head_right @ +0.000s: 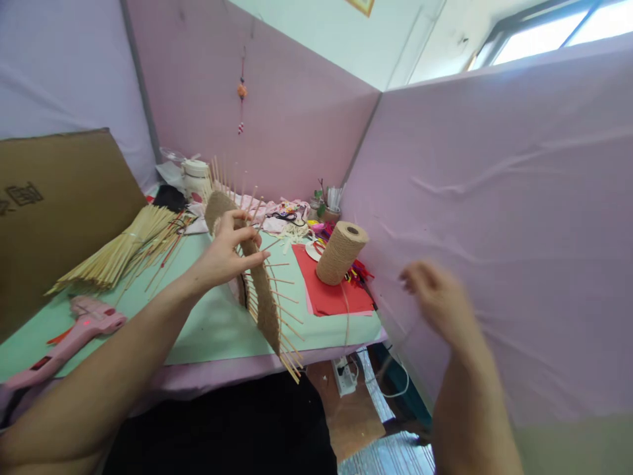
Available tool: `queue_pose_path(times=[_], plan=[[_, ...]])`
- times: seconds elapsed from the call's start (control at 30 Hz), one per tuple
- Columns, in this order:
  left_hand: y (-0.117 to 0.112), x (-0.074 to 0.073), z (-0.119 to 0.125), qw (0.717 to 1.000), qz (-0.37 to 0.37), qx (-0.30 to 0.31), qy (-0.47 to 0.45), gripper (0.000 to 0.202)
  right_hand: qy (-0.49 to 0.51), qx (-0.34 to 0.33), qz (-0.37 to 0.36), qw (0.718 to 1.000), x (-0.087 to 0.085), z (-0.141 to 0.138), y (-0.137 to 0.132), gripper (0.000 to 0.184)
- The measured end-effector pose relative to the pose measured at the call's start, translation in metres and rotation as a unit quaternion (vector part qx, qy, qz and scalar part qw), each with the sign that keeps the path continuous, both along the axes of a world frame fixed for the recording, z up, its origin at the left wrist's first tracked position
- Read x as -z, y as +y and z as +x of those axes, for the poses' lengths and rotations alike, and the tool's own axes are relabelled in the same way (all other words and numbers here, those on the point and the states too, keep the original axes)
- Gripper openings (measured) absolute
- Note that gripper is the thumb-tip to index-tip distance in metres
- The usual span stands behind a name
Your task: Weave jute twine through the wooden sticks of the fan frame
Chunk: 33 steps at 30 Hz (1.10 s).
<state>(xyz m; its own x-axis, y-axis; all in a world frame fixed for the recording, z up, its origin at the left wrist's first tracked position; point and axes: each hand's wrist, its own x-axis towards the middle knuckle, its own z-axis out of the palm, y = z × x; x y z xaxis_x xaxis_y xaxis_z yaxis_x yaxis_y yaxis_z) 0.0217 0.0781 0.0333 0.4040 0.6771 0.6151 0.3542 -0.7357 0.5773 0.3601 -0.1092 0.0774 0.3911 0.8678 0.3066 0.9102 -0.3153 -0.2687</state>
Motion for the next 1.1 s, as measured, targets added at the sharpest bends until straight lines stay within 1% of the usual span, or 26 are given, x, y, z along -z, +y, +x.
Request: queue_pose_path(times=[0.07, 0.1, 0.13, 0.17, 0.2, 0.23, 0.27, 0.3, 0.37, 0.4, 0.43, 0.47, 0.5, 0.53, 0.57, 0.63, 0.73, 0.8, 0.87, 0.97, 1.03, 1.1], plan=[[0.000, 0.000, 0.000, 1.000, -0.004, 0.004, 0.002, 0.022, 0.036, -0.041, -0.148, 0.988, 0.029, -0.011, 0.003, 0.013], [0.000, 0.000, 0.000, 1.000, -0.005, 0.005, 0.003, 0.021, 0.047, -0.064, -0.186, 0.979, 0.040, -0.020, 0.008, 0.013], [0.000, 0.000, 0.000, 1.000, -0.005, 0.006, 0.004, 0.021, 0.053, -0.076, -0.188, 0.978, 0.047, -0.031, 0.015, 0.018], [0.000, 0.000, 0.000, 1.000, -0.004, 0.007, 0.006, 0.021, 0.061, -0.108, -0.125, 0.984, 0.052, -0.044, 0.023, 0.026], [0.000, 0.000, 0.001, 1.000, -0.001, 0.007, 0.007, 0.021, 0.080, -0.143, -0.043, 0.986, 0.053, -0.060, 0.034, 0.031], [0.000, 0.000, 0.001, 1.000, 0.002, 0.007, 0.008, 0.020, 0.121, -0.175, 0.031, 0.977, 0.053, -0.076, 0.045, 0.033], [0.000, -0.001, 0.001, 1.000, 0.004, 0.007, 0.009, 0.020, 0.188, -0.211, 0.090, 0.955, 0.052, -0.094, 0.058, 0.033], [0.000, -0.001, 0.001, 1.000, 0.005, 0.006, 0.011, 0.020, 0.269, -0.260, 0.112, 0.921, 0.051, -0.111, 0.072, 0.032], [-0.001, -0.001, 0.001, 1.000, 0.004, 0.001, 0.014, 0.020, 0.430, -0.338, 0.095, 0.832, 0.054, -0.140, 0.097, 0.033], [-0.001, -0.001, 0.001, 1.000, 0.001, -0.002, 0.015, 0.021, 0.499, -0.354, 0.077, 0.787, 0.057, -0.150, 0.107, 0.035], [-0.001, -0.001, 0.000, 1.000, -0.002, -0.004, 0.016, 0.021, 0.551, -0.355, 0.051, 0.753, 0.060, -0.158, 0.114, 0.035], [-0.001, -0.001, 0.000, 1.000, -0.005, -0.003, 0.016, 0.021, 0.588, -0.344, 0.032, 0.731, 0.064, -0.163, 0.119, 0.035], [-0.001, 0.000, -0.001, 1.000, -0.008, 0.001, 0.016, 0.022, 0.609, -0.327, 0.025, 0.722, 0.067, -0.166, 0.122, 0.034], [0.000, 0.000, -0.002, 1.000, -0.011, 0.008, 0.018, 0.022, 0.616, -0.307, 0.030, 0.725, 0.069, -0.167, 0.122, 0.031], [0.001, 0.000, -0.003, 1.000, -0.013, 0.018, 0.020, 0.023, 0.609, -0.290, 0.049, 0.737, 0.071, -0.167, 0.121, 0.029], [0.003, 0.001, -0.006, 0.999, -0.010, 0.045, 0.025, 0.025, 0.570, -0.269, 0.109, 0.768, 0.072, -0.167, 0.116, 0.024], [0.007, 0.003, -0.008, 0.996, 0.000, 0.081, 0.027, 0.024, 0.483, -0.266, 0.202, 0.809, 0.076, -0.170, 0.108, 0.018], [0.009, 0.004, -0.009, 0.996, 0.004, 0.086, 0.024, 0.024, 0.431, -0.276, 0.243, 0.824, 0.079, -0.174, 0.105, 0.015], [0.009, 0.005, -0.008, 0.997, 0.006, 0.077, 0.014, 0.026, 0.385, -0.293, 0.259, 0.836, 0.083, -0.176, 0.103, 0.012], [0.007, 0.006, -0.006, 0.998, 0.013, 0.063, -0.001, 0.025, 0.323, -0.319, 0.261, 0.852, 0.086, -0.175, 0.101, 0.012], [0.007, 0.007, -0.005, 0.998, 0.017, 0.060, -0.005, 0.023, 0.306, -0.325, 0.259, 0.856, 0.086, -0.173, 0.100, 0.012], [0.007, 0.008, -0.005, 0.998, 0.018, 0.059, -0.011, 0.022, 0.314, -0.326, 0.254, 0.855, 0.087, -0.172, 0.099, 0.013]])
